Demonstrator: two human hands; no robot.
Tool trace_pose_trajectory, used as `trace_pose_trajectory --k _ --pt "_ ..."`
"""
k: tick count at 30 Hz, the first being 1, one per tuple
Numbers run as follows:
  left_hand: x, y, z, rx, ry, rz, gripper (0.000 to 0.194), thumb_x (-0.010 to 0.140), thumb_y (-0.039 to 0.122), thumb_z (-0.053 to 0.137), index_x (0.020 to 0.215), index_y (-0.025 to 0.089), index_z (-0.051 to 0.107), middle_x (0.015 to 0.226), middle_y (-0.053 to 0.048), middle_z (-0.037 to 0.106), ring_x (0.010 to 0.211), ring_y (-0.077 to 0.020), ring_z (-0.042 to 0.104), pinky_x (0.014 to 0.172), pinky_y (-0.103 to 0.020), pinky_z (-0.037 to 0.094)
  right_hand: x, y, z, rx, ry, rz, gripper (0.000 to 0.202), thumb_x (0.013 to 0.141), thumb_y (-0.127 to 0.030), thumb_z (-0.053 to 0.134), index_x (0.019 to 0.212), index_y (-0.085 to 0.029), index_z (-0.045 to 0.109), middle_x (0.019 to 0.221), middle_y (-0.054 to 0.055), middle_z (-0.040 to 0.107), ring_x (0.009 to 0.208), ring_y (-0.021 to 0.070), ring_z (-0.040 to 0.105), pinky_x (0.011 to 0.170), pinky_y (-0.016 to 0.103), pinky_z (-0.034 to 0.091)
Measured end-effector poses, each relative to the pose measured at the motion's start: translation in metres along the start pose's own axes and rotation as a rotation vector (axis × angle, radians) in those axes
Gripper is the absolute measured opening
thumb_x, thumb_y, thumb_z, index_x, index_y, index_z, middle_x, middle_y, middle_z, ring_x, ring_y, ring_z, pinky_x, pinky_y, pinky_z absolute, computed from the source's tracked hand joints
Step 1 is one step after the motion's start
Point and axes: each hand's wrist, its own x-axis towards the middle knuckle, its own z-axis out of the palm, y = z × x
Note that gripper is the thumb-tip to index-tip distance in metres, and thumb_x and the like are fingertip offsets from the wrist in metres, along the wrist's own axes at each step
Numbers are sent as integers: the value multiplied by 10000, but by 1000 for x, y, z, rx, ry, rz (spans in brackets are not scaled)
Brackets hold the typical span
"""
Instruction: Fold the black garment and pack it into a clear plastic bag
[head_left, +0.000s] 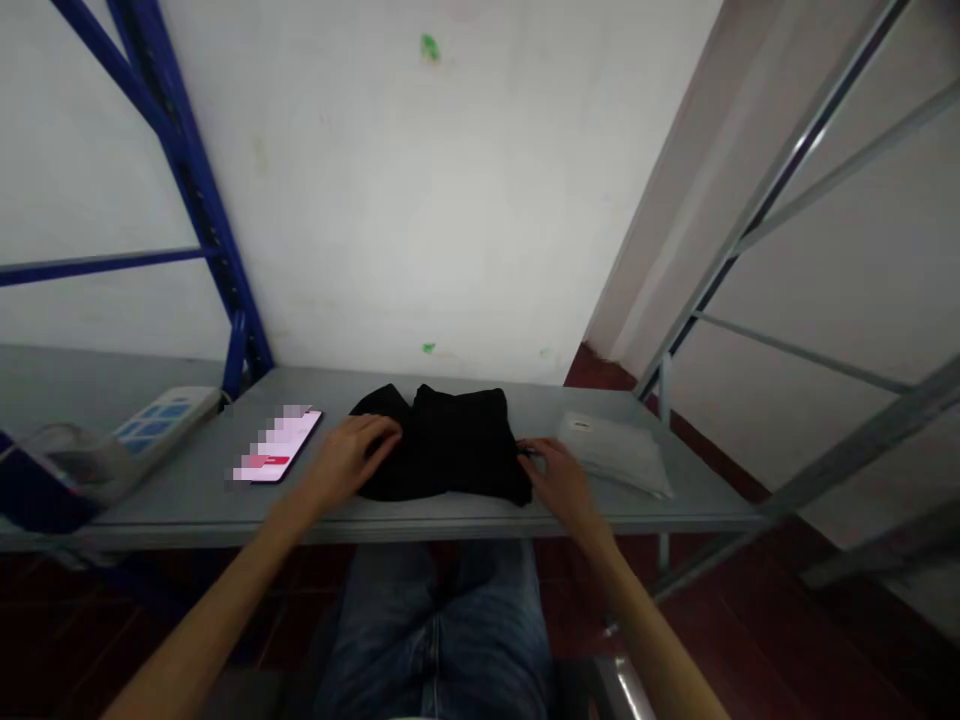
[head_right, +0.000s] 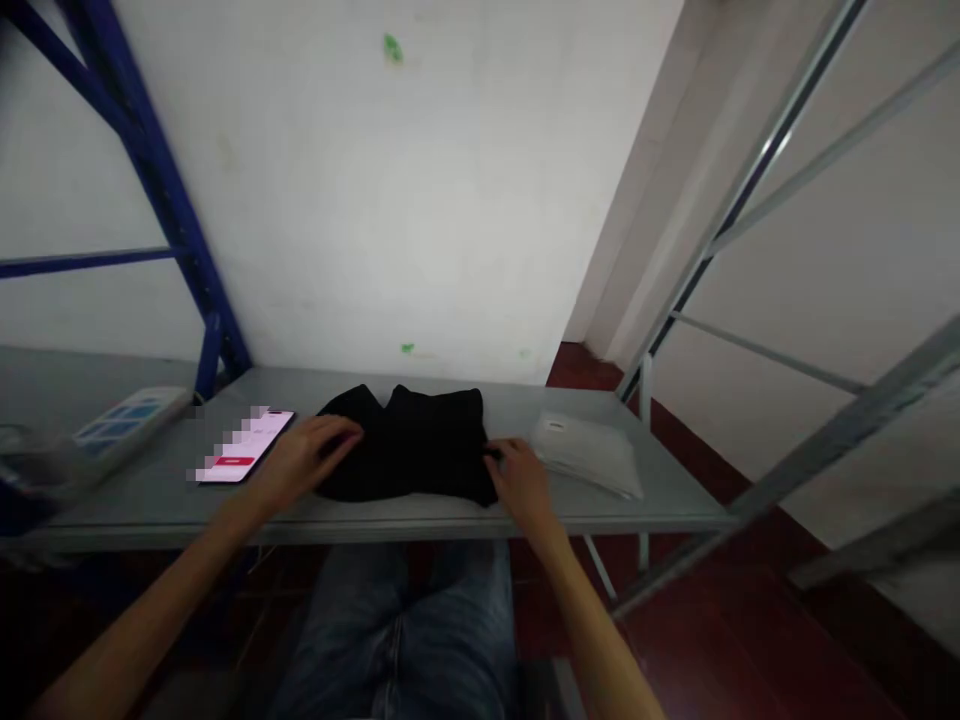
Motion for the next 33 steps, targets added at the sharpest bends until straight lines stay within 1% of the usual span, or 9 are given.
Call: trace_pose_trajectory --k 3,5,7,12,15,20,23,27,33 --pt "35 -6 16 104 -124 -42 261 959 269 564 1178 227 699 1159 -83 707 1057 -255 677 891 -362 528 28 -3 13 -114 -74 55 269 964 -251 623 1212 -268 725 1100 66 706 975 221 693 857 319 512" --pt "52 -13 27 144 -291 -28 257 867 239 662 1113 244 736 1129 -78 708 1054 -268 680 855 -345 530 39 -4 21 -192 -135 76 278 943 -229 660 1207 -274 734 1094 71 709 975 225 691 822 303 495" --pt "62 -19 36 148 -368 -18 199 829 221 682 1010 250 759 1055 -66 719 1008 -261 689 812 -324 522 44 -3 27 -235 -177 80 244 937 -218 670 1161 -273 751 1077 69 720 969 227 691 791 292 477" --pt "83 -30 48 -14 -224 -150 170 876 299 624 977 254 753 901 -26 752 845 -215 701 736 -291 498 62 -6 24 -245 -96 122 182 1002 -277 585 1044 -258 761 997 51 740 884 209 687 768 289 453" --pt "110 -39 56 -116 -76 -410 236 916 357 597 1063 237 736 899 -17 782 805 -186 724 750 -267 518 99 -14 16 -235 -9 182 228 1028 -311 536 1103 -255 744 1034 66 733 936 226 684 796 304 461" --pt "145 -43 76 -35 -38 -562 238 981 306 519 1075 185 702 850 -66 790 776 -209 752 735 -289 547 158 -33 24 -199 71 357 303 1033 -239 487 1245 -218 702 1238 137 656 1023 248 681 851 333 485" --pt "141 -34 88 71 15 -559 303 1014 287 460 1226 162 638 1007 -142 779 985 -293 741 833 -385 559 157 -53 51 -149 128 359 369 996 -145 487 1313 -188 670 1293 159 623 1093 262 665 891 342 496" --pt "120 -17 98 148 -13 -382 338 1030 242 400 1293 201 608 1252 -149 710 1218 -291 648 978 -406 527 135 -91 100 51 203 195 411 1004 -128 432 1340 -188 660 1327 133 644 1206 254 626 1010 354 477" --pt "85 -28 101 197 -168 -160 466 934 175 513 1390 183 608 1498 -164 582 1448 -319 469 1248 -532 284 117 -120 153 243 52 48 470 1057 -209 322 1421 -205 620 1448 95 631 1313 220 585 1146 346 415"
